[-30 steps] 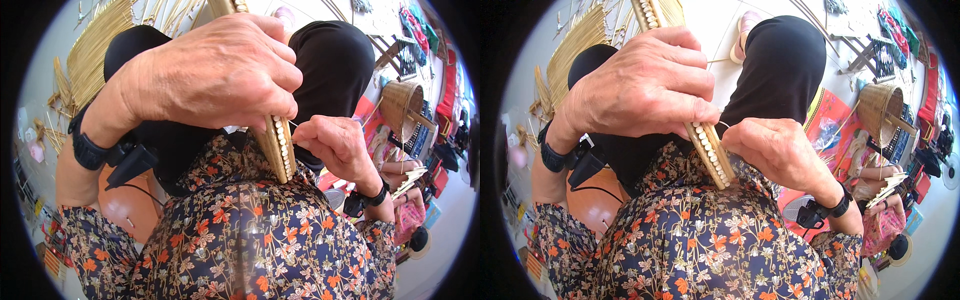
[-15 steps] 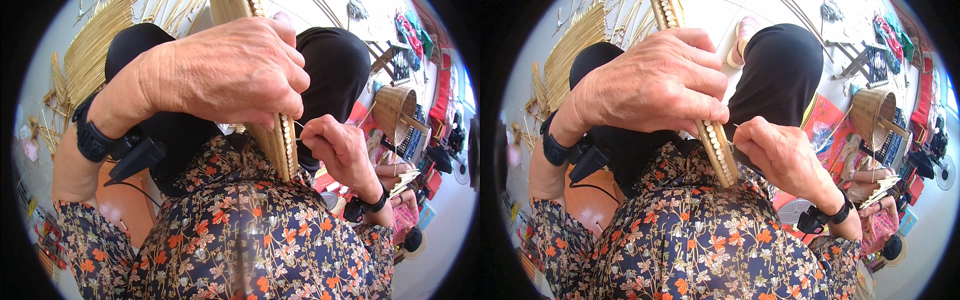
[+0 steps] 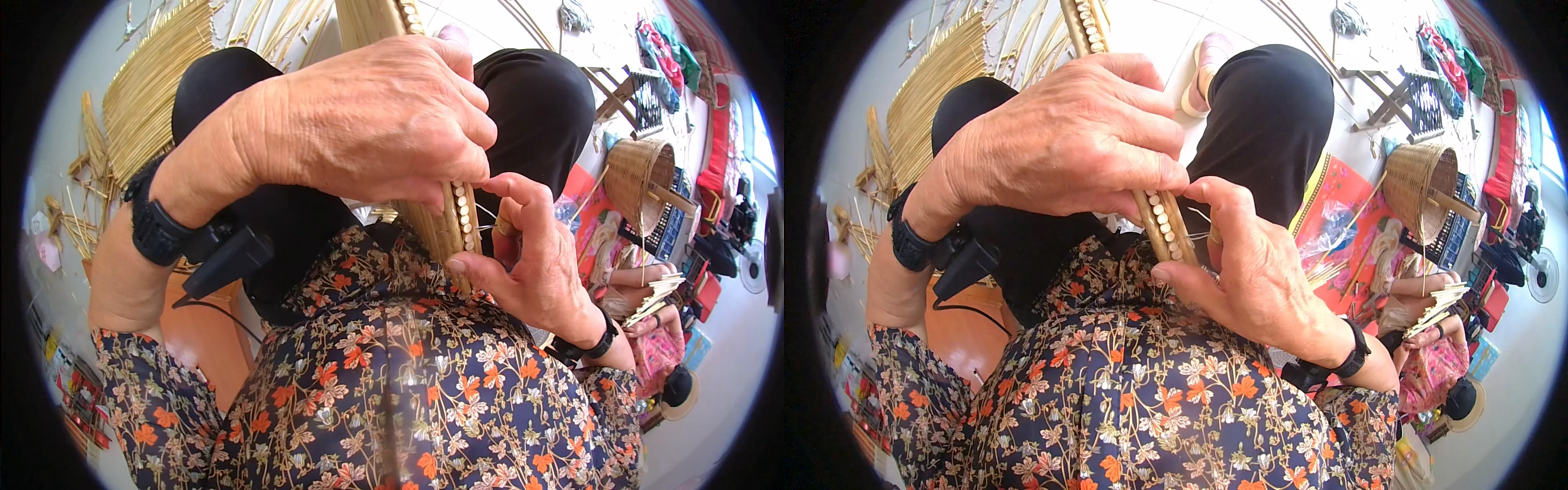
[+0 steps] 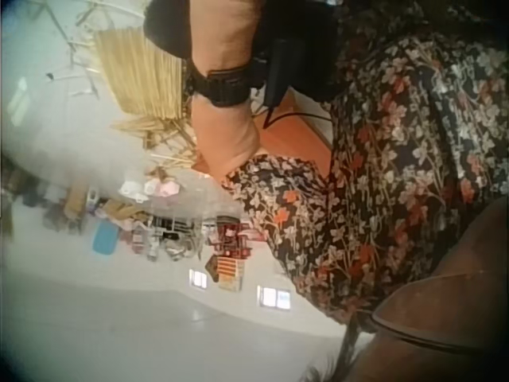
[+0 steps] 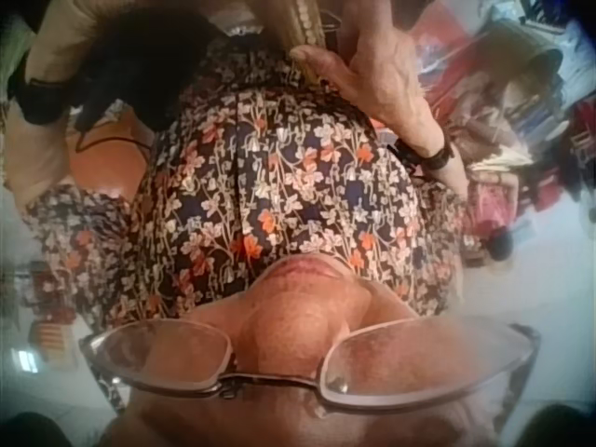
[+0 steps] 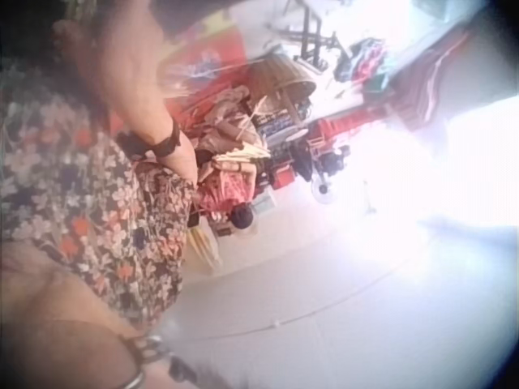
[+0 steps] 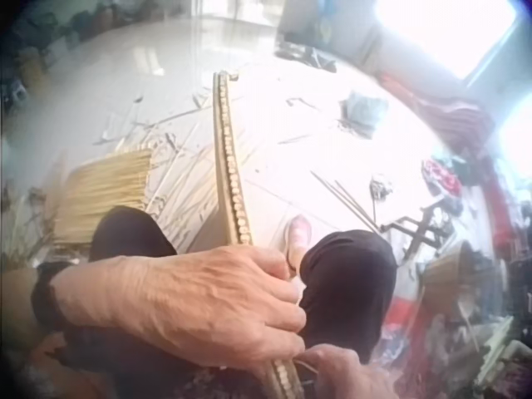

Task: The person sits on the floor and weaves a rectangular bamboo mat by threading a thin cord through the edge slats. They rotate the mat to work on different sides and use a small hammer to secure the cord.

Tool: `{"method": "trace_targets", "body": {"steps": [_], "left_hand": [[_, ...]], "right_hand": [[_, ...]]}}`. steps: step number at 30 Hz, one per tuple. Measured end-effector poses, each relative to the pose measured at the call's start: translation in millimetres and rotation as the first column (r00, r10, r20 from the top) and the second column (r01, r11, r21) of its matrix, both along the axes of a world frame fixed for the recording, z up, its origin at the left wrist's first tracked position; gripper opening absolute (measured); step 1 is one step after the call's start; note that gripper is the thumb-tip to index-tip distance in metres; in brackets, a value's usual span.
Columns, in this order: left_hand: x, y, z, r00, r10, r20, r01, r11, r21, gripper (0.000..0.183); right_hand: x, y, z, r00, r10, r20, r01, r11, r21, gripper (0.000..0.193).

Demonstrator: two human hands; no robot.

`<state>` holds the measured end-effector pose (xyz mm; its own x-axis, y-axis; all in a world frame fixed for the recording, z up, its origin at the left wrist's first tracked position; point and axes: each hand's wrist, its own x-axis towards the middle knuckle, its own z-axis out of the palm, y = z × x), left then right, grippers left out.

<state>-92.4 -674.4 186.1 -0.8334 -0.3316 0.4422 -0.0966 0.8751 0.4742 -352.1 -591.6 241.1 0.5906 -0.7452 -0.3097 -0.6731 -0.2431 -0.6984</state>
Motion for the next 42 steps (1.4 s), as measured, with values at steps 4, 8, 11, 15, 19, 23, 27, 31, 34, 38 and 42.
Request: {"method": "trace_targets", "body": {"steps": [4, 8, 11, 15, 19, 23, 27, 31, 34, 38, 42], "left_hand": [[2, 1, 1, 1.0, 0.013, 0.005, -0.013, 1.0, 0.004, 0.042], [3, 3, 1, 1.0, 0.017, -0.012, -0.017, 1.0, -0.024, 0.04], [6, 2, 6, 1.0, 0.012, 0.023, -0.011, 0.999, -0.048, 0.04], [8, 4, 5, 0.998, 0.055, -0.019, -0.056, 0.996, -0.07, 0.024], [25, -5, 11, 0.987, 0.149, 0.06, -0.145, 0.988, -0.061, 0.03], [54, -15, -8, 0.951, 0.271, 0.15, -0.264, 0.963, -0.06, 0.035], [59, -9, -16, 0.895, 0.432, 0.11, -0.434, 0.901, -0.006, 0.037], [63, -11, -14, 0.834, 0.552, 0.008, -0.551, 0.833, 0.053, 0.037], [55, -11, -2, 0.803, 0.594, -0.044, -0.589, 0.803, 0.097, 0.038], [45, 6, 19, 0.778, 0.624, -0.073, -0.622, 0.781, 0.048, 0.038], [39, 27, 36, 0.79, 0.606, -0.089, -0.611, 0.791, -0.034, 0.039]], "right_hand": [[0, 4, -13, 0.996, 0.013, 0.091, -0.001, 0.991, -0.131, 0.096], [8, 8, -16, 0.991, 0.056, 0.12, -0.033, 0.982, -0.185, 0.107], [13, 3, -21, 0.974, 0.15, 0.168, -0.091, 0.945, -0.315, 0.108], [14, -6, -13, 0.968, 0.24, 0.065, -0.194, 0.893, -0.406, 0.104], [7, -13, -2, 0.984, 0.17, -0.056, -0.177, 0.88, -0.441, 0.096], [-2, -43, -5, 0.893, 0.005, 0.449, 0.205, 0.886, -0.416, 0.062], [-9, -52, -15, 0.923, 0.051, 0.381, 0.192, 0.798, -0.571, 0.064], [23, -50, -61, 0.921, -0.119, 0.371, 0.268, 0.885, -0.381, 0.069], [33, -71, -61, 0.85, -0.158, 0.503, 0.339, 0.895, -0.29, 0.05], [21, -83, -46, 0.841, 0.038, 0.54, 0.219, 0.888, -0.403, 0.045], [16, -62, -46, 0.788, 0.158, 0.595, 0.175, 0.869, -0.462, 0.042]]}}
